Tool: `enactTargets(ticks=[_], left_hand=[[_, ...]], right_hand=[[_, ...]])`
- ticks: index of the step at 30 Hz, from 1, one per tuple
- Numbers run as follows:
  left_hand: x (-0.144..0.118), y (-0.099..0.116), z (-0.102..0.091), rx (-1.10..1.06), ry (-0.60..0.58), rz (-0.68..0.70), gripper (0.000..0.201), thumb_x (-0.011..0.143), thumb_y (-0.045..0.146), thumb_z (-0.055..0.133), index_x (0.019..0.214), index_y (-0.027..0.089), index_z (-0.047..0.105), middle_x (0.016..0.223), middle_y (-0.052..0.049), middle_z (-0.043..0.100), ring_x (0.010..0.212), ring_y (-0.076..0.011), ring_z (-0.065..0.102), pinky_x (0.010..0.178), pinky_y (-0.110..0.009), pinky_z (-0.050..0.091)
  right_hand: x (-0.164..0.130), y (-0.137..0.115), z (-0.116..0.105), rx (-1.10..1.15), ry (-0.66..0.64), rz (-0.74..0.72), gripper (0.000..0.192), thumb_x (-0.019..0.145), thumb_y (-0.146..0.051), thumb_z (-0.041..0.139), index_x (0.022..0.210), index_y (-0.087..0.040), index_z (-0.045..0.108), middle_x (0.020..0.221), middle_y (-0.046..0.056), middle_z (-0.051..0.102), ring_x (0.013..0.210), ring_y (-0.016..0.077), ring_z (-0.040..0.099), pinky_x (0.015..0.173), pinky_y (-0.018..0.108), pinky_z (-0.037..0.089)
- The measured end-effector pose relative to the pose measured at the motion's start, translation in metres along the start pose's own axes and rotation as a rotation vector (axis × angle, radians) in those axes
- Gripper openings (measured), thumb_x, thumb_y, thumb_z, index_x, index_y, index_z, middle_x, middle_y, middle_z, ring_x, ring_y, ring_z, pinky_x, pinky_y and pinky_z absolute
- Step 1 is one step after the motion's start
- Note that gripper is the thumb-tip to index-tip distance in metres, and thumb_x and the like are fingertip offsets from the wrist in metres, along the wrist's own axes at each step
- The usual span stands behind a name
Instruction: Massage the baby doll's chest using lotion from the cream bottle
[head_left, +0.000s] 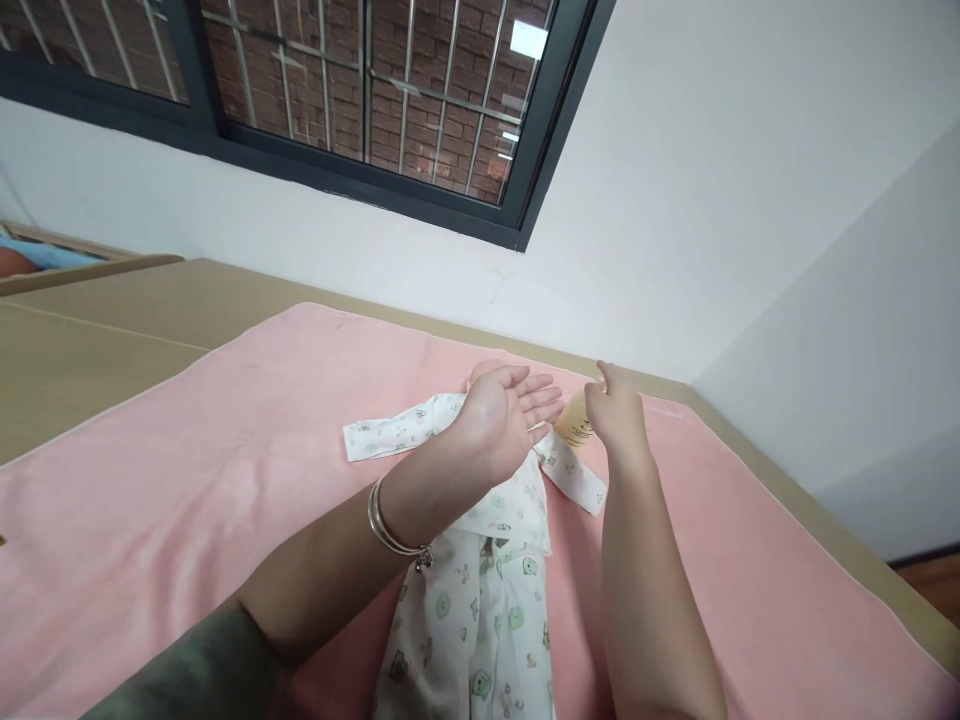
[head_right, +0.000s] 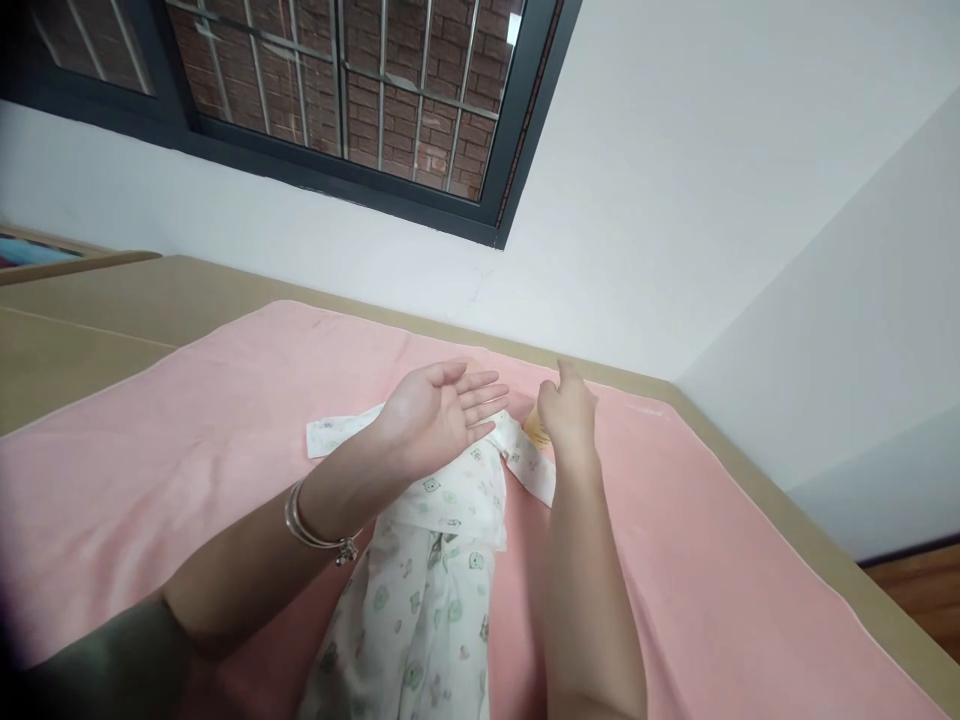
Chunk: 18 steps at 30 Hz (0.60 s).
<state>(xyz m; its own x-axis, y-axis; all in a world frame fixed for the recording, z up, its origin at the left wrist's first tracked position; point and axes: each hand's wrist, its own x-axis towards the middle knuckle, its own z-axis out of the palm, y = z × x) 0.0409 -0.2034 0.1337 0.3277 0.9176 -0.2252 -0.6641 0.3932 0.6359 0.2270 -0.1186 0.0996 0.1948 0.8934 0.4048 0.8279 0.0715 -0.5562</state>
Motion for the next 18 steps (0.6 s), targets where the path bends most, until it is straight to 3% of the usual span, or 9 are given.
enactTargets(ticks=[2, 5, 7, 11, 14, 18], left_hand=[[-0.005, -0.002, 0.002, 0.024, -0.012, -0.001, 0.053, 0.098, 0.037, 0.039, 0.143, 0.011, 0.05, 0.15, -0.017, 0.053, 0.141, -0.0251, 0.05, 0.118, -0.035, 0.04], [-0.017, -0.004, 0.009, 0.05, -0.14, 0.009, 0.054, 0.1, 0.04, 0.034, 0.145, 0.015, 0.049, 0.151, -0.014, 0.053, 0.146, -0.0265, 0.043, 0.122, -0.042, 0.035], [-0.031, -0.005, 0.013, 0.068, -0.27, 0.053, 0.055, 0.102, 0.045, 0.03, 0.145, 0.019, 0.051, 0.15, -0.01, 0.055, 0.148, -0.0276, 0.04, 0.123, -0.046, 0.034], [-0.057, -0.005, 0.015, 0.15, -0.432, 0.15, 0.067, 0.1, 0.063, 0.021, 0.146, 0.024, 0.05, 0.151, -0.005, 0.054, 0.152, -0.0278, 0.03, 0.123, -0.044, 0.034], [-0.064, -0.008, 0.012, 0.253, -0.42, 0.225, 0.076, 0.097, 0.072, 0.014, 0.149, 0.025, 0.047, 0.153, -0.004, 0.051, 0.155, -0.0273, 0.023, 0.123, -0.043, 0.033], [-0.062, -0.012, 0.007, 0.376, -0.329, 0.4, 0.078, 0.096, 0.073, 0.007, 0.15, 0.03, 0.043, 0.153, -0.001, 0.051, 0.155, -0.0263, 0.021, 0.122, -0.043, 0.034]], right_hand=[[-0.018, -0.02, -0.008, 0.166, 0.022, -0.104, 0.054, 0.096, -0.031, 0.041, 0.146, -0.015, 0.051, 0.157, 0.015, 0.042, 0.148, 0.0302, 0.037, 0.123, 0.053, 0.028], [-0.052, -0.049, -0.015, 0.287, -0.03, -0.291, 0.056, 0.102, -0.047, 0.036, 0.15, -0.021, 0.046, 0.163, 0.01, 0.034, 0.152, 0.029, 0.029, 0.125, 0.054, 0.022], [-0.072, -0.065, -0.018, 0.272, -0.03, -0.392, 0.059, 0.104, -0.052, 0.03, 0.156, -0.026, 0.034, 0.166, 0.007, 0.026, 0.155, 0.029, 0.018, 0.125, 0.059, 0.014], [-0.101, -0.084, -0.026, 0.222, 0.127, -0.485, 0.06, 0.105, -0.051, 0.019, 0.162, -0.035, 0.007, 0.17, 0.0, 0.01, 0.156, 0.0323, -0.005, 0.122, 0.068, 0.007], [-0.12, -0.092, -0.03, 0.258, 0.148, -0.528, 0.066, 0.104, -0.051, 0.026, 0.161, -0.036, -0.003, 0.17, -0.001, 0.005, 0.153, 0.0367, -0.017, 0.12, 0.073, 0.006], [-0.144, -0.1, -0.029, 0.318, 0.013, -0.654, 0.078, 0.101, -0.053, 0.034, 0.159, -0.037, -0.015, 0.17, -0.006, -0.004, 0.153, 0.0361, -0.018, 0.124, 0.069, 0.003]])
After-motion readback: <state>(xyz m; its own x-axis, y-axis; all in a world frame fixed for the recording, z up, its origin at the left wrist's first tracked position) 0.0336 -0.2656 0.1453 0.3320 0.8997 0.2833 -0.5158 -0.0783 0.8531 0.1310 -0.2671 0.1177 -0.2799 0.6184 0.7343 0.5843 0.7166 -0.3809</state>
